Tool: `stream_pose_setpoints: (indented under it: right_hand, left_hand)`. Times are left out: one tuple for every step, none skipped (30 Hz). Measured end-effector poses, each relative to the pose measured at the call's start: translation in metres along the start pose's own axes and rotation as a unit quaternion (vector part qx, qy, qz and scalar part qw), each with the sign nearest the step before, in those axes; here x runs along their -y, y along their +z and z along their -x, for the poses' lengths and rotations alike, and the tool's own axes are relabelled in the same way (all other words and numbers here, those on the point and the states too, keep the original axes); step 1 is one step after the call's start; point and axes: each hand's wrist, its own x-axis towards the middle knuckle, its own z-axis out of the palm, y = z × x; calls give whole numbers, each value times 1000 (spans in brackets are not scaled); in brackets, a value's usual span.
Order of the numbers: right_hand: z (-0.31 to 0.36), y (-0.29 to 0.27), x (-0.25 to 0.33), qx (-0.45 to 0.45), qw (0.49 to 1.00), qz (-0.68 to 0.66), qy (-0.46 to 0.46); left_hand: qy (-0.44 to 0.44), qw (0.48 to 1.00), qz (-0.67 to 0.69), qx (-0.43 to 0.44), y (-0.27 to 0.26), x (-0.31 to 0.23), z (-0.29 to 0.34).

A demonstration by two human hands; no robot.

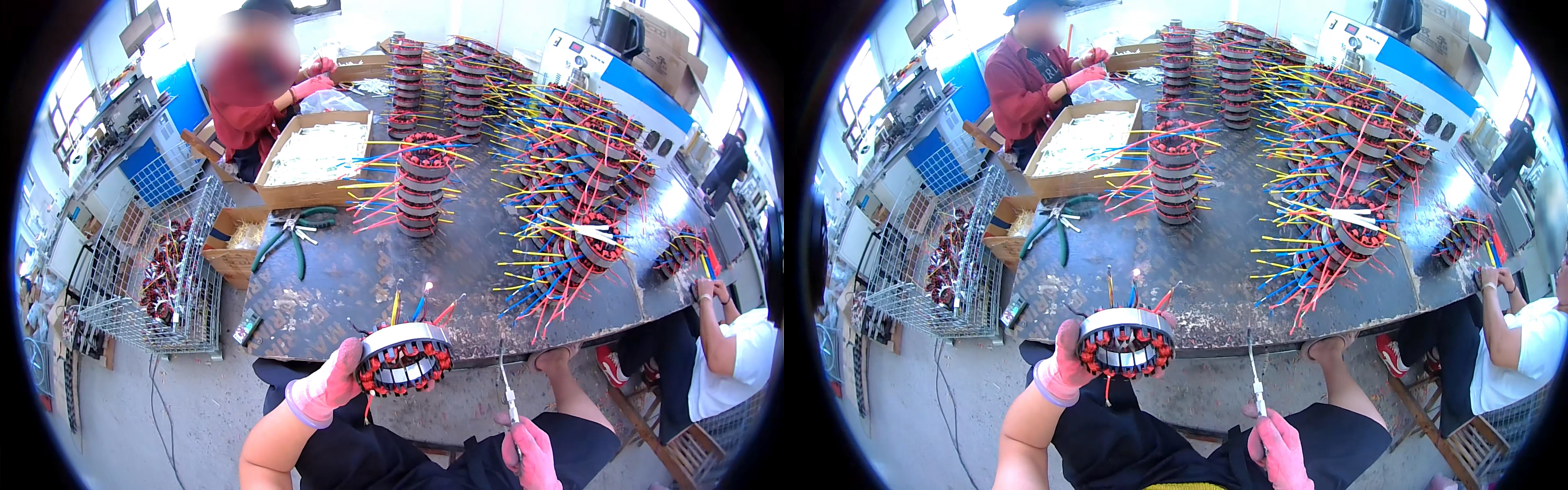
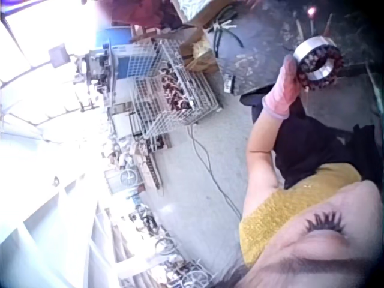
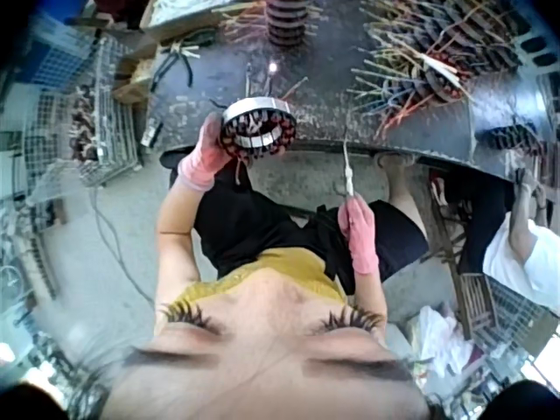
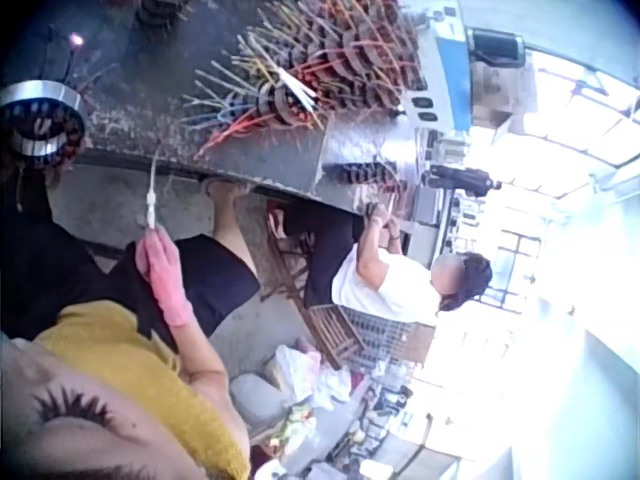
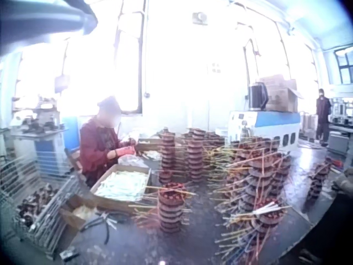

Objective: The person trims wires on a motor stator using pliers and then solders the wire ends with a soldering iron.

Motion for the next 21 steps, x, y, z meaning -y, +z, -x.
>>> stream_pose_setpoints:
  right_hand:
    - [0, 6, 1, -14, 1000, 12, -7]
    - [1, 9, 1, -29, 999, 24, -14]
    - [1, 6, 0, -17, 1000, 16, -5]
    - [0, 0, -2, -6, 1000, 8, 5]
    - [0, -3, -3, 6, 1000, 1, 14]
    - [0, -2, -4, -4, 1000, 11, 2]
    - [1, 2, -3, -14, 1000, 21, -9]
    - [1, 4, -3, -23, 999, 32, -21]
    - [1, 2, -3, -10, 1000, 19, -12]
    - [1, -3, -4, 2, 1000, 7, -4]
    - [1, -5, -4, 14, 1000, -6, 5]
    - [2, -6, -5, 11, 1000, 1, 5]
    - [2, -6, -4, 8, 1000, 8, 5]
    - [2, -7, -2, 5, 1000, 15, 5]
    - [2, -7, -2, 8, 1000, 4, 11]
    - [2, -6, -2, 12, 1000, -6, 17]
    - [1, -6, -3, 18, 999, -17, 24]
    - [-1, -7, -4, 25, 999, -21, 36]
    - [-1, -10, -8, 35, 998, -32, 33]
    - [-2, -12, -11, 36, 998, -33, 39]
    - [-3, -13, -13, 40, 998, -35, 45]
  left_hand:
    - [-16, 1000, -3, -9, 4, -4, -2]
    - [-31, 999, -5, -19, 12, -10, -4]
    - [-45, 999, -9, -28, 17, -14, -4]
    - [-48, 998, -3, -40, 13, -10, -4]
    - [-49, 998, 0, -38, 13, -9, -3]
    - [-51, 998, 2, -37, 14, -10, -4]
    - [-52, 998, 4, -35, 14, -10, -4]
    - [-49, 997, 3, -58, 9, -3, -3]
    - [-47, 997, -1, -63, 10, -4, -3]
    - [-46, 997, -6, -67, 11, -4, -3]
    - [-44, 996, -11, -71, 12, -4, -3]
    - [-62, 997, -8, -48, 11, -5, -3]
    - [-45, 996, -53, -48, 5, -5, -4]
    - [-28, 994, -98, -47, -4, -2, -6]
    - [11, 985, -174, -18, 5, -13, -15]
    - [53, 967, -247, 2, 14, -25, -23]
    - [61, 900, -432, 5, 4, -35, -24]
    - [68, 837, -543, 3, 4, -37, -28]
    - [75, 760, -645, 3, 7, -38, -32]
    - [74, 725, -685, 5, 2, -31, -36]
    - [74, 698, -712, 12, -2, -27, -39]
